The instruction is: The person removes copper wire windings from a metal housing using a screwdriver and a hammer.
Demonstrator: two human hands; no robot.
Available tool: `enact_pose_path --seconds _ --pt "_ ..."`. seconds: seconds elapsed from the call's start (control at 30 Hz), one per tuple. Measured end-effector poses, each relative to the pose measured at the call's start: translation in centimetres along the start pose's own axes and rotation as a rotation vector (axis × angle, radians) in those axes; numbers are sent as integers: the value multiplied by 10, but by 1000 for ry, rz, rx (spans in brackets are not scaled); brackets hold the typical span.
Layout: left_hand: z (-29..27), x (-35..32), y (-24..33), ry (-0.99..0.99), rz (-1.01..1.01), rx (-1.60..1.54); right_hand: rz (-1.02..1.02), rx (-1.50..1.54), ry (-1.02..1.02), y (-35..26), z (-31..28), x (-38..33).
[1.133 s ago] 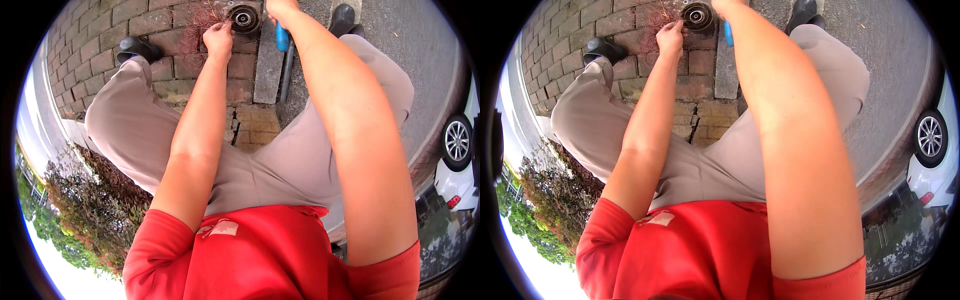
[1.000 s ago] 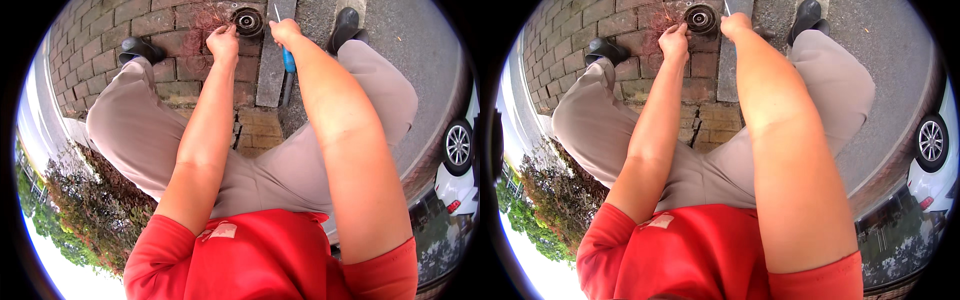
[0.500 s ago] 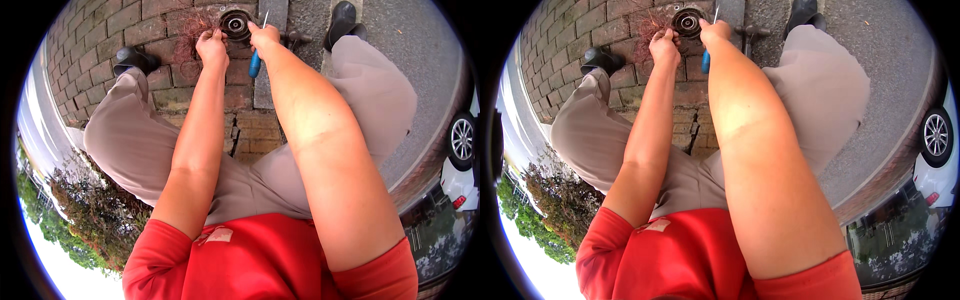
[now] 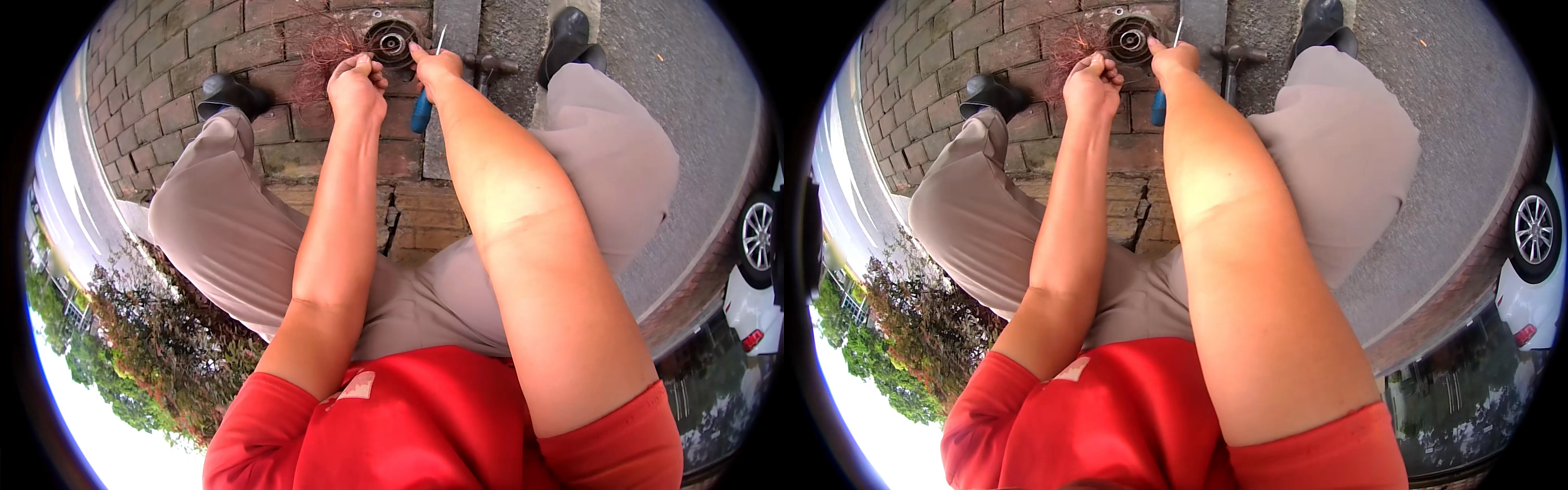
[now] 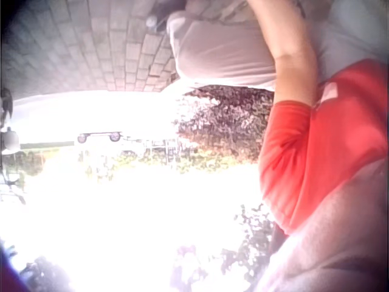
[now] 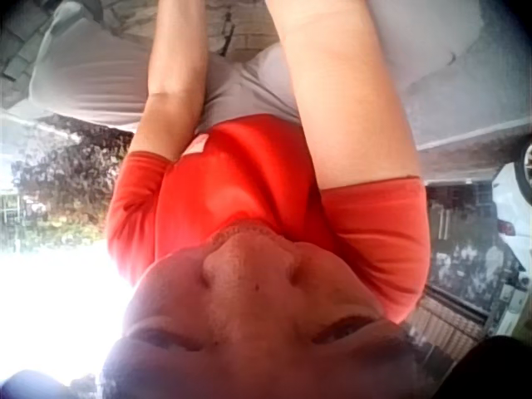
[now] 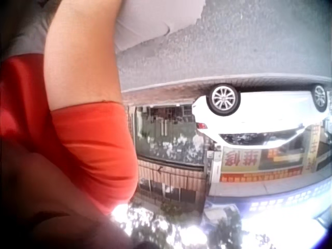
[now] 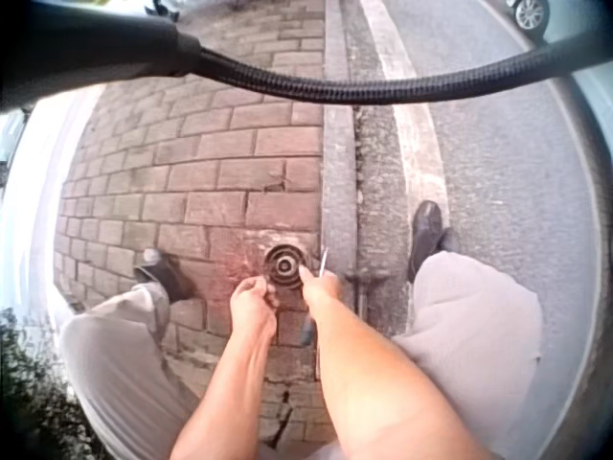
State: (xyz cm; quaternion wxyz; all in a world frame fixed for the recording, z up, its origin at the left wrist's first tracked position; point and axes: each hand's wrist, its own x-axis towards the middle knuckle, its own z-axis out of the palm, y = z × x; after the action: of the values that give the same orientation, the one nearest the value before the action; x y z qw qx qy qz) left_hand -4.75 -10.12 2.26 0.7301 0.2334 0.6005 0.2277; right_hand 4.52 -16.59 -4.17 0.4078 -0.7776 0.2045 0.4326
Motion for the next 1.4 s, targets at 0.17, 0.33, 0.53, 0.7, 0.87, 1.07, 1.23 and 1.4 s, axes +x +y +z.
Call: enact_pose_path --seconds 0.17,0.33,0.53,0.7,0.87,1.07,1.23,1.4 --pt "-2 -11 11 52 -115 -161 56 13 -68 -8 -4 -5" --pt "9 -28 18 29 -58 -25 82 -3 -77 -12 -9 -5" --pt "10 -25 43 -18 -73 169 116 51 -253 -13 -20 -1" --pt "10 -33 63 -143 -209 617 187 147 -98 -10 -34 5" --pt "19 -65 54 -273 -268 690 362 141 -370 -28 -27 -25" --pt "26 -84 47 -318 -288 648 399 252 -376 -33 -4 -33" --pt "12 -80 56 -316 -254 655 370 247 -243 -22 4 -10" --pt "-4 -66 58 -271 -238 692 335 392 -255 -10 5 -12"
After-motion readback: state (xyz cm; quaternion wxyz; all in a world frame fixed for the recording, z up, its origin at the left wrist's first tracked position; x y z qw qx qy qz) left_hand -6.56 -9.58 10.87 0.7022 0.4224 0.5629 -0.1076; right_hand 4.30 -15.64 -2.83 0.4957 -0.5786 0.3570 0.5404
